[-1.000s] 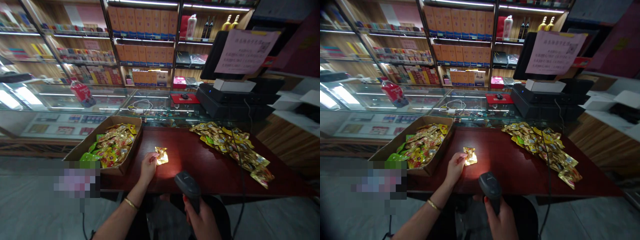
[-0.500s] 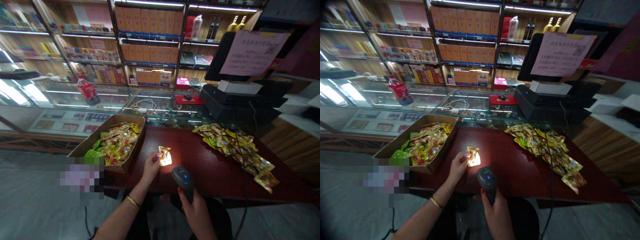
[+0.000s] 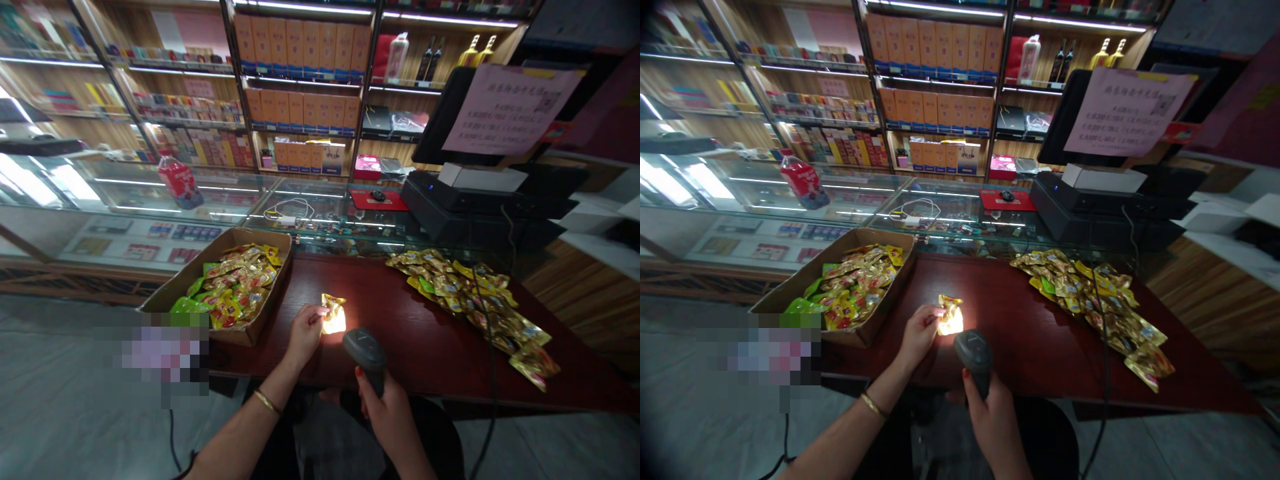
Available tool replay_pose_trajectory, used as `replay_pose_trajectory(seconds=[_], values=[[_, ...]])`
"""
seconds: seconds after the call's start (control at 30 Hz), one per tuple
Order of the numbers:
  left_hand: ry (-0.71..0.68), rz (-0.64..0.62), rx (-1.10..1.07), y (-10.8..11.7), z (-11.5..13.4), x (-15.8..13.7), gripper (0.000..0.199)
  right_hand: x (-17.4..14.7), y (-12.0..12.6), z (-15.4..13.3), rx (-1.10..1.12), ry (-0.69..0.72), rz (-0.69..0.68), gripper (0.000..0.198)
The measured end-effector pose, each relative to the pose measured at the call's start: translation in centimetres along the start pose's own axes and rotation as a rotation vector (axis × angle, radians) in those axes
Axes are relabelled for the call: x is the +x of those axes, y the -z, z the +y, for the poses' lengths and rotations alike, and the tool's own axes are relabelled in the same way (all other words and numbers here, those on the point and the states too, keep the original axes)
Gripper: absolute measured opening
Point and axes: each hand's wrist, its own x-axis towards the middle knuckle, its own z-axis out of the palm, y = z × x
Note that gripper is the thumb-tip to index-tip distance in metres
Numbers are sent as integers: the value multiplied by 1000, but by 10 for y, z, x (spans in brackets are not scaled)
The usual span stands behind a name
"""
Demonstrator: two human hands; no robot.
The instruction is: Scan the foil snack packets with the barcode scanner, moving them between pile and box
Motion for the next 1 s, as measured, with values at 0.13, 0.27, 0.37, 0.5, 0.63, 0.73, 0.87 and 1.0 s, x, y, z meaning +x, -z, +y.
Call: replay_pose_trajectory(seconds=[0.13,0.27,0.37,0.5,0.63,0.73,0.87,1.0], values=[[2,-8,22,0,-1,0,28,3,-6,-3,49,-5,7,46],[7,-3,-11,-1,-1,1,28,4,-7,-5,31,6,32,50],[20,-4,-37,-2,-1,1,27,4,-7,-5,-10,24,39,54],[25,-6,-49,-2,-1,0,26,3,-6,-6,-22,43,77,50],[38,3,-54,-2,-3,0,23,5,-6,-5,-58,35,38,53],[32,-3,-48,-2,-3,0,24,6,-7,-4,-69,46,77,52],[26,-3,-37,-1,-1,0,23,7,-7,-4,-85,57,74,52],[36,-13,-32,0,2,0,25,6,-7,-5,-76,49,62,48]])
